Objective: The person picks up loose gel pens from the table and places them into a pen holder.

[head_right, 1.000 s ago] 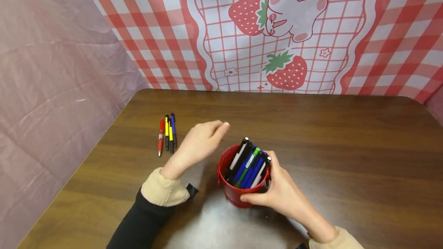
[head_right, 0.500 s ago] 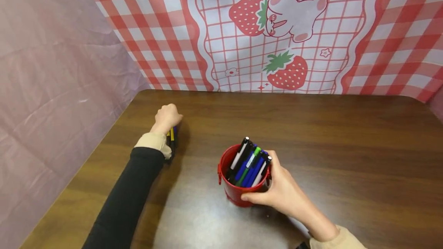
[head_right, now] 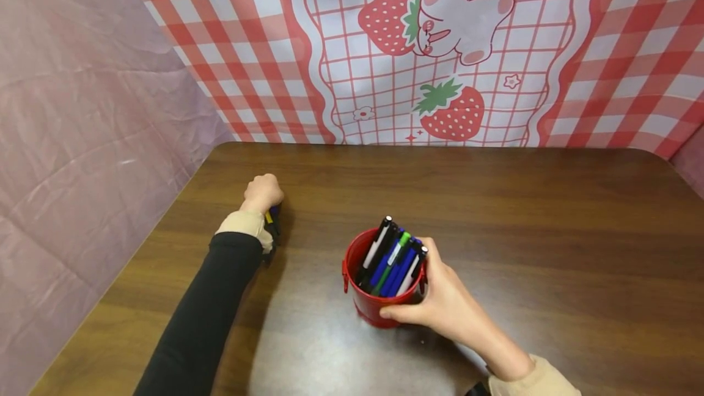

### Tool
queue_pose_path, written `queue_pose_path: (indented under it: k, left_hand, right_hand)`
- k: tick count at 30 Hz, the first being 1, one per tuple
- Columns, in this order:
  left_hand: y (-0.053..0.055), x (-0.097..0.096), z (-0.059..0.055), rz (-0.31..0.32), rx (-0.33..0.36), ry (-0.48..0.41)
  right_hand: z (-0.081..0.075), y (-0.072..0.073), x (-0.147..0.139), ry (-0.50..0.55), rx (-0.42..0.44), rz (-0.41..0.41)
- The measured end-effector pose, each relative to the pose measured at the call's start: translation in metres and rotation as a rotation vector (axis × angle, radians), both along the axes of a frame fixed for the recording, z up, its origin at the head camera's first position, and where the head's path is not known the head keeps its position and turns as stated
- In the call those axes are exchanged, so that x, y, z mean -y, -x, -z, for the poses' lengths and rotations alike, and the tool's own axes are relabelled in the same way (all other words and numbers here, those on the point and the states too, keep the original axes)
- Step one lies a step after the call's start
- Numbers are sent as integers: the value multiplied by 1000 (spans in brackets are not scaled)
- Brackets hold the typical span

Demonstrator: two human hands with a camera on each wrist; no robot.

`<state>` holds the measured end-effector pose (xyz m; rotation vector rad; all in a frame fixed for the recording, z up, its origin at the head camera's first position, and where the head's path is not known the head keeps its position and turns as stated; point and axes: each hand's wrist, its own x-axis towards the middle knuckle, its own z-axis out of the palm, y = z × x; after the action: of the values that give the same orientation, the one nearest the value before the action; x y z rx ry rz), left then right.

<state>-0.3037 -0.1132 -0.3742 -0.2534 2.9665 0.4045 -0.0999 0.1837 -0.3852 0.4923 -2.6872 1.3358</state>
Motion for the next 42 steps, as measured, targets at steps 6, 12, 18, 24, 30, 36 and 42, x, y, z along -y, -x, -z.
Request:
queue_pose_path:
  k: [6, 12, 18, 24, 30, 36, 42]
  left_hand:
    - [14, 6, 17, 89, -55, 18]
    - [56, 18, 74, 117, -258, 80]
    - [-9, -8, 17, 13, -385, -122]
    - [-46, -29, -7, -6, -575, -296]
    - [-76, -44, -38, 88, -696, -514]
    - [-109, -57, -67, 210, -769, -816]
    - [-140, -71, -84, 408, -819, -1012]
  right_hand:
    - [-1, 0, 0, -4, -10, 3]
    - [0, -1, 1, -8, -23, 3]
    - [0, -1, 1, -9, -44, -1]
    - [1, -1, 1, -15, -46, 2]
    - [0, -1, 1, -34, -44, 8]
    - [1, -1, 1, -31, -48, 8]
    - [1, 0, 1, -29, -48, 1]
